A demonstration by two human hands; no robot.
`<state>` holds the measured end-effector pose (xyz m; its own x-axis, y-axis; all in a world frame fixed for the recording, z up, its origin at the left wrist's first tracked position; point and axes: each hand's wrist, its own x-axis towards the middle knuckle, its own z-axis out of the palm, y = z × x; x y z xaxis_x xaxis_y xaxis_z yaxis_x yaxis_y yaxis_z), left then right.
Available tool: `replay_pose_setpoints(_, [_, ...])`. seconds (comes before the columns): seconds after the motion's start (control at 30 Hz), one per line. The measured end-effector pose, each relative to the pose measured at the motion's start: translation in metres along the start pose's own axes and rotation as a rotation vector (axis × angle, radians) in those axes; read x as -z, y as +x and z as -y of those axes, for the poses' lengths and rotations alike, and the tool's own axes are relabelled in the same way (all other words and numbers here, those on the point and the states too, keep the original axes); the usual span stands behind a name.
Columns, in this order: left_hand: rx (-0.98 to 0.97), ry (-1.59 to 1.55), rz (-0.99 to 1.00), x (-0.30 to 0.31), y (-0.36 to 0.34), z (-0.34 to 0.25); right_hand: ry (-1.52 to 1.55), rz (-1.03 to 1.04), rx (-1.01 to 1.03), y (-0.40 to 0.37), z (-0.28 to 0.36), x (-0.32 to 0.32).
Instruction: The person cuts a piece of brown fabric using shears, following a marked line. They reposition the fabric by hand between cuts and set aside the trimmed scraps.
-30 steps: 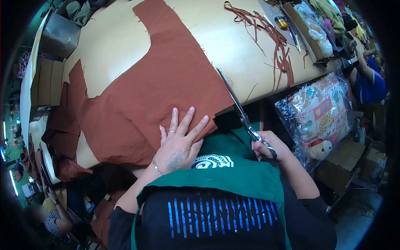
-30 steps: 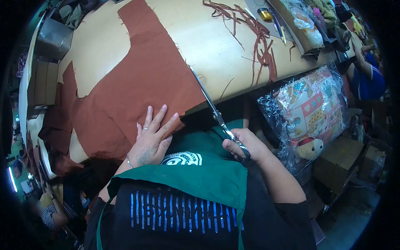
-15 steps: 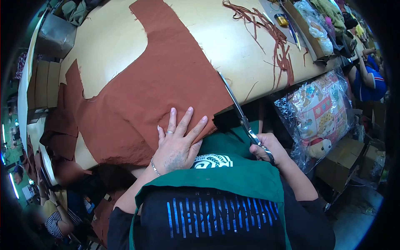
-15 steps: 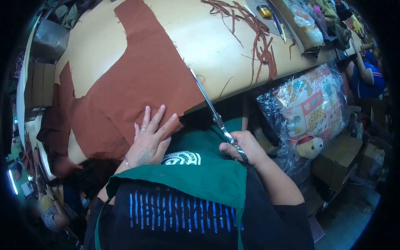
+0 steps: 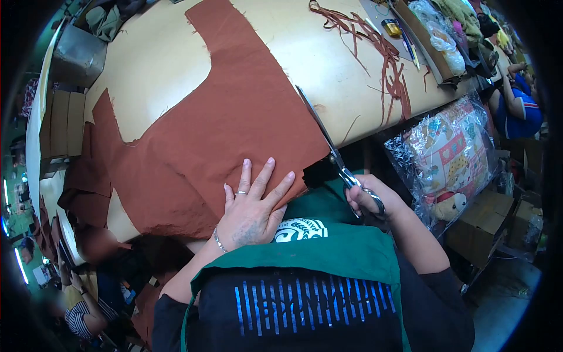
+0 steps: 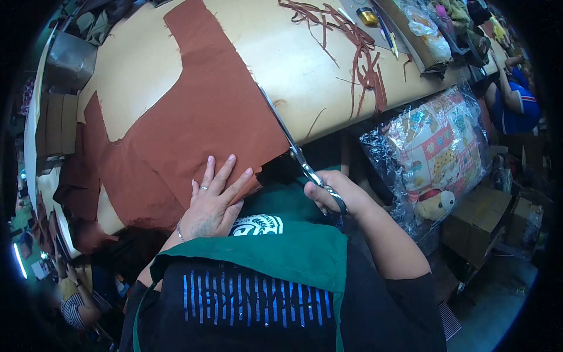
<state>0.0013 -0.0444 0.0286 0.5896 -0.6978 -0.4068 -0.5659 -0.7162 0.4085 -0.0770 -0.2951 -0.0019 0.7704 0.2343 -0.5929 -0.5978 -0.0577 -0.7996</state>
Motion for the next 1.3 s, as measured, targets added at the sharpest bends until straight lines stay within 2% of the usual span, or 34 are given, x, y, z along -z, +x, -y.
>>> replay_pose_setpoints(0.4, [-0.018,-0.008,0.013,0.0,-0.002,0.002,0.024,-0.032,0.02,-0.004,-0.005,-0.003])
replay_pose_setpoints(0.6, [-0.03,0.0,0.007,-0.002,-0.002,0.004,-0.015,-0.146,-0.043,-0.009,0.001,-0.013])
replay_pose_setpoints(0.8, [-0.034,-0.004,0.005,-0.002,-0.002,0.005,-0.06,-0.111,-0.053,-0.01,-0.003,-0.01])
replay_pose_setpoints(0.9, [-0.042,-0.013,0.01,-0.001,-0.002,0.006,0.034,-0.034,-0.009,-0.008,-0.007,-0.004])
replay_pose_setpoints(0.93, [-0.044,-0.02,0.015,0.0,-0.003,0.006,-0.022,-0.012,-0.016,-0.006,-0.004,-0.001])
replay_pose_setpoints(1.3, [-0.05,-0.057,0.059,0.001,-0.008,0.005,-0.024,-0.108,0.01,0.013,0.007,-0.007])
